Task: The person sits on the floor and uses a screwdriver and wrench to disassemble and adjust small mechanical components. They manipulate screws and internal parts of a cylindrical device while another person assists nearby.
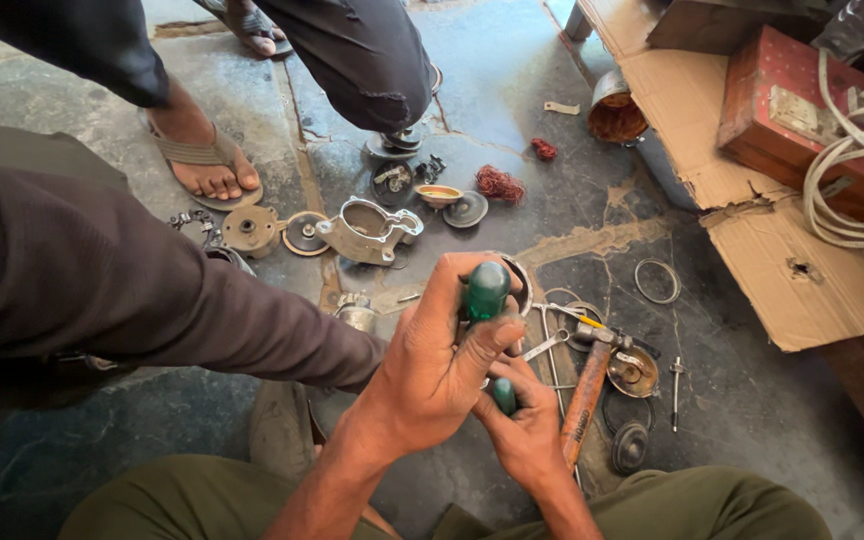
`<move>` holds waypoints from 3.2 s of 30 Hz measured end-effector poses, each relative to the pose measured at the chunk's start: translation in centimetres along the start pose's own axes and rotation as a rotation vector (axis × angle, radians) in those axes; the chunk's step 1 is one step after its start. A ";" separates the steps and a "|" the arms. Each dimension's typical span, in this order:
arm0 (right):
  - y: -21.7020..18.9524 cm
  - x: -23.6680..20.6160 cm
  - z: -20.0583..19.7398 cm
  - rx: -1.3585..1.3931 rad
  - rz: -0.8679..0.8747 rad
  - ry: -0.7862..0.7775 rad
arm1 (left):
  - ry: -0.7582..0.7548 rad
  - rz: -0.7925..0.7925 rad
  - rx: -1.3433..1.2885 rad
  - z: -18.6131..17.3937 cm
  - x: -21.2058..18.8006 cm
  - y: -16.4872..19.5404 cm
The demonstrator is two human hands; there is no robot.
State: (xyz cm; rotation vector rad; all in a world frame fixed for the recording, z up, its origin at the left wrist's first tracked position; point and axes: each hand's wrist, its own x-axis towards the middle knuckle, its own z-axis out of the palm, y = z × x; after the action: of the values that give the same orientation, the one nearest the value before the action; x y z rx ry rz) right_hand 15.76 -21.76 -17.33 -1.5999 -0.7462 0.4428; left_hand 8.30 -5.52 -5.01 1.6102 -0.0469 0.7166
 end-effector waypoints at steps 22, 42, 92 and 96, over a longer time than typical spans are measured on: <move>3.8 -1.2 -0.6 0.047 0.074 0.016 | -0.127 0.082 0.034 -0.1 0.1 0.4; 4.5 -1.2 -1.3 -0.035 -0.027 -0.022 | -0.069 0.006 0.045 1.1 0.1 -1.9; 0.8 -0.6 0.7 0.142 0.062 0.069 | -0.283 0.102 0.142 -1.0 0.8 3.4; 1.9 -1.1 0.6 0.263 0.097 0.053 | -0.316 0.098 0.163 -1.1 0.8 3.8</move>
State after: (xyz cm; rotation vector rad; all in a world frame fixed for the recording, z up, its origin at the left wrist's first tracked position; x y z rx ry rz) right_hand 15.00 -22.15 -19.40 -1.3989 -0.5471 0.5434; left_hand 6.90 -4.96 -1.28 1.8769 -0.3056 0.5455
